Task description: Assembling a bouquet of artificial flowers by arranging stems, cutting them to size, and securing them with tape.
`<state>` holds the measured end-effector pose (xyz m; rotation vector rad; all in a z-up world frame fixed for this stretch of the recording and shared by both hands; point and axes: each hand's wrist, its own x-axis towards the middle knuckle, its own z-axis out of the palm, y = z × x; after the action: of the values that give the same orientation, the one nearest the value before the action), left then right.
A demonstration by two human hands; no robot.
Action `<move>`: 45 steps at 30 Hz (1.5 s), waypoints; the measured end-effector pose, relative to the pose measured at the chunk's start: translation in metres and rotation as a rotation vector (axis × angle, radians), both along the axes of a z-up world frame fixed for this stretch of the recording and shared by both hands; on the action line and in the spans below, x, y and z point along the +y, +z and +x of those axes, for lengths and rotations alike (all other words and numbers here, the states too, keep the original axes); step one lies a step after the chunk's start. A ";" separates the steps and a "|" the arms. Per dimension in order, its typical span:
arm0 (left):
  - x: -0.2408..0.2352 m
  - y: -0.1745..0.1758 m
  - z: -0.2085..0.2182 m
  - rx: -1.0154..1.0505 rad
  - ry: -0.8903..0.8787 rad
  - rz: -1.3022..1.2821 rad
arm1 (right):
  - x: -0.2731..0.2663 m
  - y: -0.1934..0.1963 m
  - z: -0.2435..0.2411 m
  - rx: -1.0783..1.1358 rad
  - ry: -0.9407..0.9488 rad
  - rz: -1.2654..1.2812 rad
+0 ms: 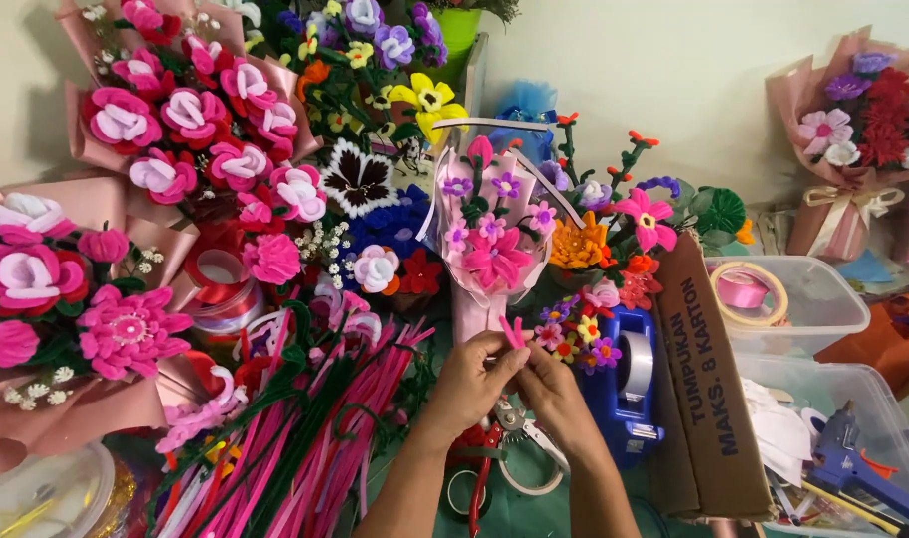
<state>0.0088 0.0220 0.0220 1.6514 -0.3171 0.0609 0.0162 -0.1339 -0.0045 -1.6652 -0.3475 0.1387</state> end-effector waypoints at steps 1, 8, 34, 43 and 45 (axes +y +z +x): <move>0.000 -0.002 0.001 -0.005 0.006 -0.019 | 0.004 0.003 -0.003 0.036 -0.026 -0.040; 0.009 -0.001 0.002 0.127 0.149 -0.198 | 0.011 0.011 -0.012 -0.060 -0.008 -0.425; 0.028 0.002 0.000 -0.105 0.248 -0.349 | 0.022 -0.003 0.101 -0.945 -0.543 -0.652; 0.018 0.007 -0.008 -0.159 0.222 -0.357 | -0.001 0.028 0.025 -0.836 -0.479 -0.432; 0.014 0.011 -0.012 -0.157 0.222 -0.384 | -0.002 0.037 0.000 -0.762 -0.422 -0.400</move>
<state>-0.0034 0.0361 0.0328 1.2960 -0.2232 0.3971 0.0158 -0.1356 0.0327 -2.1080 -0.5467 -0.8080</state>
